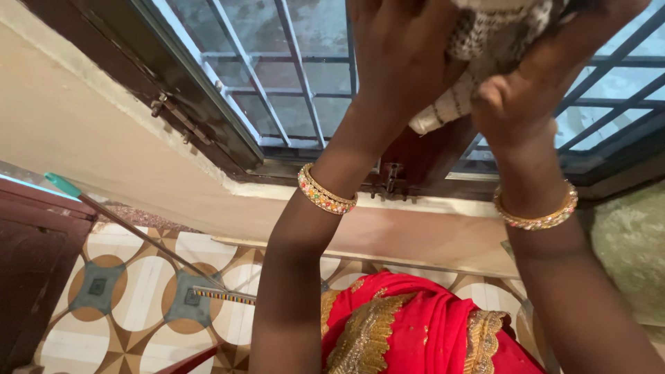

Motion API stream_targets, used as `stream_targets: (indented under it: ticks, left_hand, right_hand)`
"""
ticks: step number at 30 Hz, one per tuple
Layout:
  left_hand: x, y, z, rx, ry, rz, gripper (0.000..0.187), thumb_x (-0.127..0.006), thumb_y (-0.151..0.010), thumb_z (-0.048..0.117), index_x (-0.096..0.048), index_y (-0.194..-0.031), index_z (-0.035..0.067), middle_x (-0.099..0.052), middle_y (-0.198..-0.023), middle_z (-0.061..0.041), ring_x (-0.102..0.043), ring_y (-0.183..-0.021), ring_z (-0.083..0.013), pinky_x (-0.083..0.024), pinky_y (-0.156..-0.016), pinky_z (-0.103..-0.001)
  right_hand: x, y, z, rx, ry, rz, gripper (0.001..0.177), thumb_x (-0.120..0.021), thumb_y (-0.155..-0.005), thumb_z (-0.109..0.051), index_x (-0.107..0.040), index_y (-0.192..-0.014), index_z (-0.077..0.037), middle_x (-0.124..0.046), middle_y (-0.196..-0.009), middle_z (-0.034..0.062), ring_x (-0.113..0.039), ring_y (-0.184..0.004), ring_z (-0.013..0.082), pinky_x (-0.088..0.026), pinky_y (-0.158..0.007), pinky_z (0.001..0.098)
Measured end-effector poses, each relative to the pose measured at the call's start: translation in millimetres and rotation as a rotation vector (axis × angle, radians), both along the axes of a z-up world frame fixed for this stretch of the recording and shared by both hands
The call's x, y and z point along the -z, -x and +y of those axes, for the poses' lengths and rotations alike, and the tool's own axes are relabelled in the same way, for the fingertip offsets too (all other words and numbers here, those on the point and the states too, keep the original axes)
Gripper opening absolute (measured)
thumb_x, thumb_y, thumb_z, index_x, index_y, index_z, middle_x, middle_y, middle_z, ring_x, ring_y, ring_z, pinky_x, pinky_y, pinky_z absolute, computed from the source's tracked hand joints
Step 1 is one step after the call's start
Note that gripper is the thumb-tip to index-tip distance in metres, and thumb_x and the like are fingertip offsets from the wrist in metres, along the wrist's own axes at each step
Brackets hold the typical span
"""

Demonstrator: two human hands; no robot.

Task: The person wipes a brown window frame and the surrounding wall area by hand using a striped cloth.

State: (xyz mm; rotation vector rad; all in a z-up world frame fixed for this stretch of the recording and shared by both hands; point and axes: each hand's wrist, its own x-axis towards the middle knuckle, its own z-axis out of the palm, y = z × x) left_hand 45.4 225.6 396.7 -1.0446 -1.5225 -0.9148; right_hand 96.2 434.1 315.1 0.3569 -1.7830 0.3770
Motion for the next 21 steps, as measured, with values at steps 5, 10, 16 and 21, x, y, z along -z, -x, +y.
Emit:
stream_targets:
  ticks: [5, 10, 16, 21]
  left_hand:
    - [51.5, 5.0, 3.3, -0.120, 0.015, 0.019, 0.047, -0.079, -0.079, 0.039, -0.069, -0.118, 0.015, -0.056, -0.126, -0.020, -0.047, -0.126, -0.0482, -0.036, -0.108, -0.065]
    - [141.0, 10.5, 8.7, -0.164, 0.089, -0.075, 0.045, -0.079, -0.079, 0.038, -0.069, -0.116, 0.015, -0.056, -0.123, -0.019, -0.047, -0.123, -0.0473, -0.036, -0.105, -0.064]
    - [254.8, -22.2, 30.0, -0.095, 0.154, -0.288, 0.042, -0.079, -0.079, 0.038, -0.069, -0.113, 0.016, -0.056, -0.119, -0.018, -0.048, -0.119, -0.0461, -0.036, -0.102, -0.063]
    - [291.5, -38.9, 51.4, -0.049, 0.160, -0.371, 0.040, -0.078, -0.079, 0.038, -0.069, -0.111, 0.016, -0.056, -0.116, -0.018, -0.048, -0.115, -0.0452, -0.037, -0.100, -0.062]
  right_hand:
    - [10.0, -3.9, -52.6, -0.163, 0.135, 0.074, 0.099, -0.051, -0.090, -0.060, -0.007, -0.166, -0.013, -0.009, -0.175, -0.0004, -0.011, -0.161, 0.0144, -0.011, -0.131, 0.0335]
    - [46.2, -5.3, -79.0, -0.110, 0.218, 0.048, 0.093, -0.056, -0.089, -0.062, -0.019, -0.163, -0.020, -0.014, -0.177, 0.0051, -0.009, -0.161, 0.0184, -0.009, -0.132, 0.0424]
    - [124.1, -48.1, -98.8, -0.099, 0.285, -0.096, 0.086, -0.077, -0.096, -0.038, -0.023, -0.160, -0.017, -0.011, -0.176, 0.0191, -0.007, -0.164, 0.0350, -0.009, -0.133, 0.0511]
    - [142.1, -60.7, -84.8, -0.216, 0.413, -0.139, 0.080, -0.077, -0.104, -0.030, -0.024, -0.162, -0.015, -0.008, -0.175, 0.0190, -0.011, -0.165, 0.0335, -0.013, -0.131, 0.0446]
